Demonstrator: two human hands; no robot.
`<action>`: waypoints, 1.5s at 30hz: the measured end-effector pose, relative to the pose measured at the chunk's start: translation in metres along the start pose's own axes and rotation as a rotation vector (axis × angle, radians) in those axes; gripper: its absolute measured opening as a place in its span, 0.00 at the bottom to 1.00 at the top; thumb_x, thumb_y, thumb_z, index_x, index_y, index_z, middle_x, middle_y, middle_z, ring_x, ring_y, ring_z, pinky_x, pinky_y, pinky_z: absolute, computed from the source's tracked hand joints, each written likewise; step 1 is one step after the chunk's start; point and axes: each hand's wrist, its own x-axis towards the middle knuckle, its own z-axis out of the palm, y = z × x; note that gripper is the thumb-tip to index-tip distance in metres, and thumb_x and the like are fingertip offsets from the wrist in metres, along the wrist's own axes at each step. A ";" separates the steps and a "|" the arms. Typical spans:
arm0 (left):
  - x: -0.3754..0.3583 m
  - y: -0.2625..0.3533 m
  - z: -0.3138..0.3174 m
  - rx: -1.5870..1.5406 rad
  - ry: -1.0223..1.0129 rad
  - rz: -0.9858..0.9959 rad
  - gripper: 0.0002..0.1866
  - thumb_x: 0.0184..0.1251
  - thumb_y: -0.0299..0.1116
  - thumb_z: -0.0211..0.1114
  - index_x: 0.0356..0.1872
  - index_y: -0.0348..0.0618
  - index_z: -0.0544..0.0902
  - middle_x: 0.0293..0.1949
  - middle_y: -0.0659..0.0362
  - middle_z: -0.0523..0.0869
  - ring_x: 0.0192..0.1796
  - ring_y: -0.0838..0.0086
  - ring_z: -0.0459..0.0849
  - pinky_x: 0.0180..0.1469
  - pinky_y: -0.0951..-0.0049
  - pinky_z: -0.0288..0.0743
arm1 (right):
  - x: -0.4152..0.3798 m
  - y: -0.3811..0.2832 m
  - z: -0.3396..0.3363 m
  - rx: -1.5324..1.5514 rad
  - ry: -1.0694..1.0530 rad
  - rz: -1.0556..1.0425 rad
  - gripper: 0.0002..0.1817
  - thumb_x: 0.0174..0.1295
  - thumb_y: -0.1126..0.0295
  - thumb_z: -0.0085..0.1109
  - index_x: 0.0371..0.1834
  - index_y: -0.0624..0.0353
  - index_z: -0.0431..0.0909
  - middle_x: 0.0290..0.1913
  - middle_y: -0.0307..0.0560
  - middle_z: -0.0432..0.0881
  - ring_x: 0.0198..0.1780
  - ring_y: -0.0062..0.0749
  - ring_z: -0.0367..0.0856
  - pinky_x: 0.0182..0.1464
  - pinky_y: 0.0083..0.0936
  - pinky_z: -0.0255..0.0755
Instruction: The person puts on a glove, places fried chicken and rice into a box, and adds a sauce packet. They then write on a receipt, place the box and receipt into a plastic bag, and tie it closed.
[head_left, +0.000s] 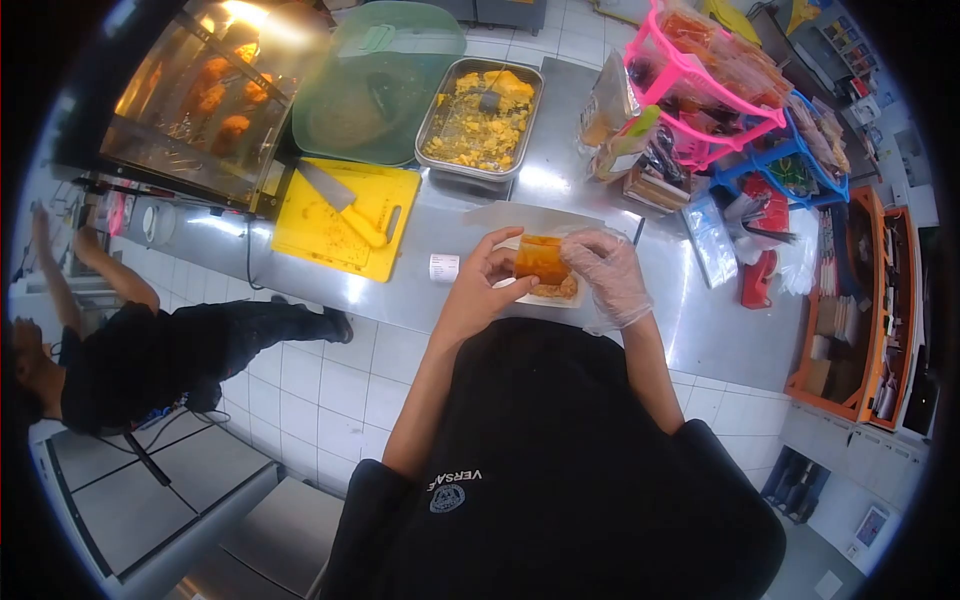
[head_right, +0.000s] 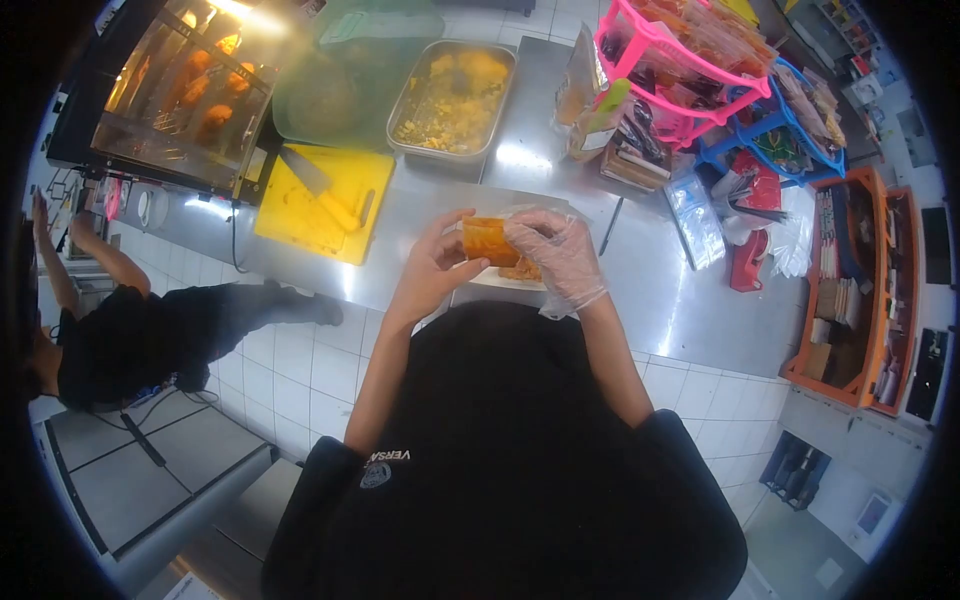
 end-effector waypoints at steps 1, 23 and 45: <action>-0.001 0.000 -0.001 -0.012 -0.001 -0.001 0.36 0.61 0.22 0.71 0.70 0.42 0.65 0.42 0.59 0.84 0.47 0.76 0.81 0.57 0.74 0.73 | 0.002 0.001 0.000 -0.014 -0.008 -0.005 0.12 0.64 0.66 0.67 0.42 0.66 0.85 0.40 0.41 0.84 0.41 0.21 0.79 0.46 0.20 0.75; -0.226 0.005 -0.183 -0.169 0.761 0.164 0.26 0.77 0.39 0.58 0.70 0.41 0.67 0.64 0.53 0.77 0.64 0.68 0.78 0.65 0.68 0.70 | 0.131 -0.072 0.321 -0.032 -0.683 -0.319 0.16 0.63 0.64 0.68 0.43 0.68 0.84 0.40 0.43 0.85 0.42 0.22 0.81 0.48 0.21 0.74; -0.399 0.003 -0.291 -0.482 1.088 0.407 0.24 0.77 0.41 0.55 0.67 0.39 0.69 0.63 0.50 0.78 0.64 0.65 0.78 0.66 0.66 0.69 | 0.098 -0.117 0.715 -0.207 -1.054 -0.398 0.17 0.63 0.57 0.66 0.45 0.60 0.86 0.42 0.40 0.84 0.43 0.24 0.82 0.42 0.22 0.78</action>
